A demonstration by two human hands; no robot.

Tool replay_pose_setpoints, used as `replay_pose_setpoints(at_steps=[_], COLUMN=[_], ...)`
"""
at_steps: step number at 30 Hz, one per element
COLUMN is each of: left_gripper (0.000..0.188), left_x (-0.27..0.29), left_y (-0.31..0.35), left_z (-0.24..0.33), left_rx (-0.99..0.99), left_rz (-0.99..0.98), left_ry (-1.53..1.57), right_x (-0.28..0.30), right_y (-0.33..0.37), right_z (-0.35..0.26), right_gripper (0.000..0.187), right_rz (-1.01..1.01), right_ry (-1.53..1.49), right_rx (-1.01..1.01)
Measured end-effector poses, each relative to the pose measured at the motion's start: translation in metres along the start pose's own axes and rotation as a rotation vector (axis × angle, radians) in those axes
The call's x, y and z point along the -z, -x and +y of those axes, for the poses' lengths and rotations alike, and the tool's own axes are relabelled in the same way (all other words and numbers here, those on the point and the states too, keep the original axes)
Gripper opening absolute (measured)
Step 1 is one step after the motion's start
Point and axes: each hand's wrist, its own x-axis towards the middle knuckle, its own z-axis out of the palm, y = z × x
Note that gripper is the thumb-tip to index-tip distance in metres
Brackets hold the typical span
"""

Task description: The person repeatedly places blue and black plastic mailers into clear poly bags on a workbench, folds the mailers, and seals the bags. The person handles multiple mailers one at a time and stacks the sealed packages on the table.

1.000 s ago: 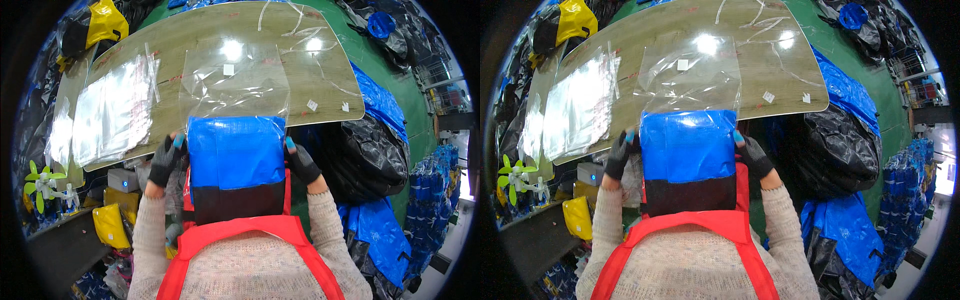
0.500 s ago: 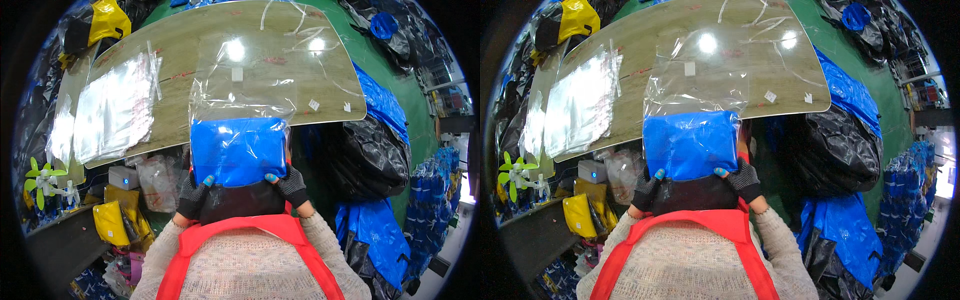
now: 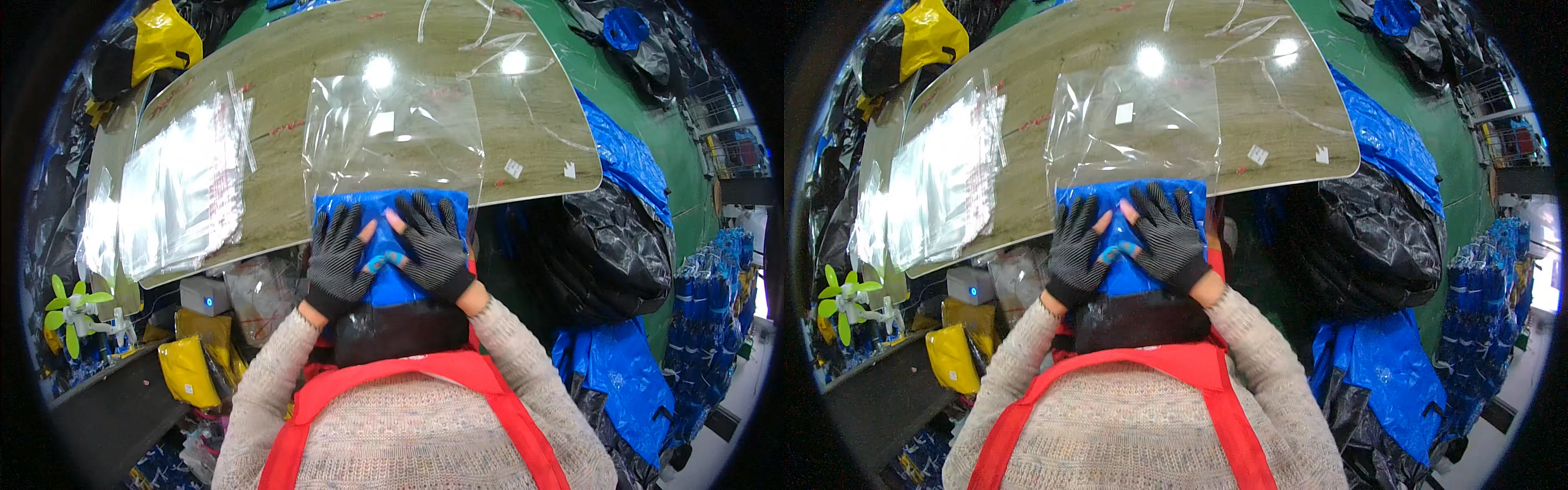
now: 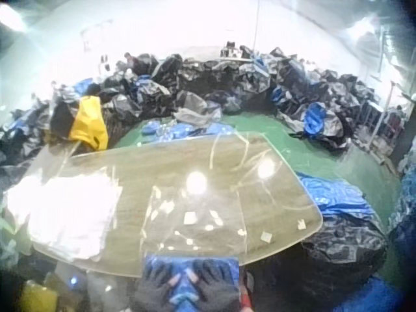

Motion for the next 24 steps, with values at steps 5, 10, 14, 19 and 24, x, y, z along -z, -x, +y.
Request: replay_pose_setpoints(at_steps=[5,10,14,19,24], left_gripper=[0.064,0.073,0.079,0.090,0.080], left_x=[0.002,-0.007,0.017,0.032,0.020], left_y=[0.021,0.036,0.082,0.122,0.115], left_z=[-0.029,-0.023,-0.004,0.023,0.021], left_rx=[0.809,0.545,0.632,0.666,0.773], left_rz=[0.471,0.280,0.058,0.043,-0.063], left_ry=[0.726,0.740,1.120,1.285,1.336], right_x=[0.018,0.006,0.028,0.058,0.045], right_y=[0.045,0.061,0.094,0.111,0.104], right_z=[0.044,0.034,-0.011,-0.040,-0.035], right_gripper=[0.030,0.040,0.070,0.076,0.074], right_rz=[0.485,0.108,0.035,0.130,-0.113], right_ry=[-1.229,-1.311,-1.263,-1.209,-1.118], right_rx=[-0.810,-0.787,-0.799,-0.649,-0.860])
